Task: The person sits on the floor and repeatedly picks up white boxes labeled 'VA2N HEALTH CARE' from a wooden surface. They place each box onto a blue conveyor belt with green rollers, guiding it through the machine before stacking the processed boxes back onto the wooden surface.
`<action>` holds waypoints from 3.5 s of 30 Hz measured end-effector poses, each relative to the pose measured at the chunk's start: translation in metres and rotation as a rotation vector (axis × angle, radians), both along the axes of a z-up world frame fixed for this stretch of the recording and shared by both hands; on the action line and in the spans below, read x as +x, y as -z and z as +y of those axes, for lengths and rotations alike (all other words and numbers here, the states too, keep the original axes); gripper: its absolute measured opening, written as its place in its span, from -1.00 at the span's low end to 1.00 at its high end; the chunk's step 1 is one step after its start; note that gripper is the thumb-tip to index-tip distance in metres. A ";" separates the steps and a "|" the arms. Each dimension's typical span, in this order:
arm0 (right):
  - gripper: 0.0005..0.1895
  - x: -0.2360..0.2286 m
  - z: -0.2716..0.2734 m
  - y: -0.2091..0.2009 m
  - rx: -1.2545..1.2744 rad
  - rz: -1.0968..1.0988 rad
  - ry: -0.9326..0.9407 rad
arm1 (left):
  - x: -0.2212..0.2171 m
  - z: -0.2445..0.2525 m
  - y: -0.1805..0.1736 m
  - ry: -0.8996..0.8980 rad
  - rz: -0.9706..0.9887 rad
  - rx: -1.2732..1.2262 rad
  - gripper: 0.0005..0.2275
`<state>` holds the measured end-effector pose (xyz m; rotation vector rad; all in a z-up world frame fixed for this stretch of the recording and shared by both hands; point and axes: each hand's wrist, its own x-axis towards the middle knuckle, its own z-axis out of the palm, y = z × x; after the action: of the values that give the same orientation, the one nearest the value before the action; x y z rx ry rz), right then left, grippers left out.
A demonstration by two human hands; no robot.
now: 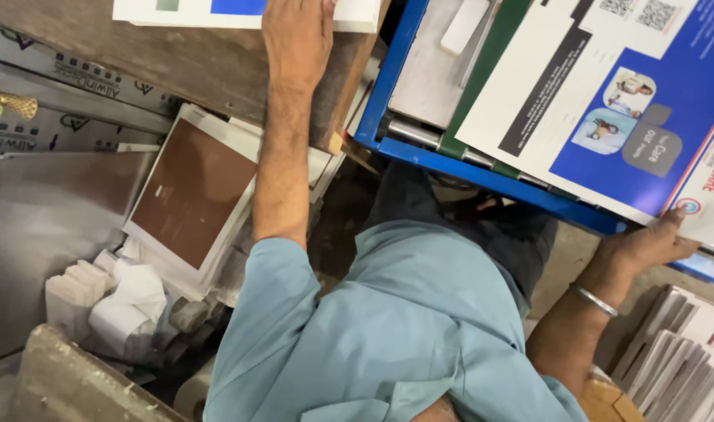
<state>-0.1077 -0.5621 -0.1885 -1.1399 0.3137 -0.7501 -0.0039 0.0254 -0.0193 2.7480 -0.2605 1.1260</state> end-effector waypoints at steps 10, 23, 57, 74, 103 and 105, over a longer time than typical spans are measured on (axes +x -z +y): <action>-0.65 -0.011 0.017 -0.004 0.071 0.120 0.014 | -0.007 -0.001 -0.016 0.131 -0.027 -0.077 -0.84; -0.63 0.012 0.025 -0.005 0.221 0.132 -0.063 | -0.014 -0.001 -0.022 0.170 0.062 -0.027 -0.53; -0.70 0.008 0.070 -0.021 0.234 0.468 -0.529 | -0.007 0.003 -0.006 0.082 0.204 -0.115 -0.60; -0.61 0.049 0.149 -0.137 0.184 0.307 -0.943 | 0.001 0.000 -0.067 0.109 0.174 -0.504 -0.74; -0.48 0.056 0.053 -0.051 -0.106 0.083 -0.525 | -0.035 -0.057 -0.016 0.292 0.532 -0.106 -0.37; -0.46 0.044 -0.003 -0.024 -0.119 0.294 -0.388 | -0.035 -0.041 -0.021 0.179 0.573 -0.088 -0.37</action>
<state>-0.0635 -0.5646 -0.1640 -1.3767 0.2838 -0.2611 -0.0393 -0.0152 0.0014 2.7558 -0.3545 0.2742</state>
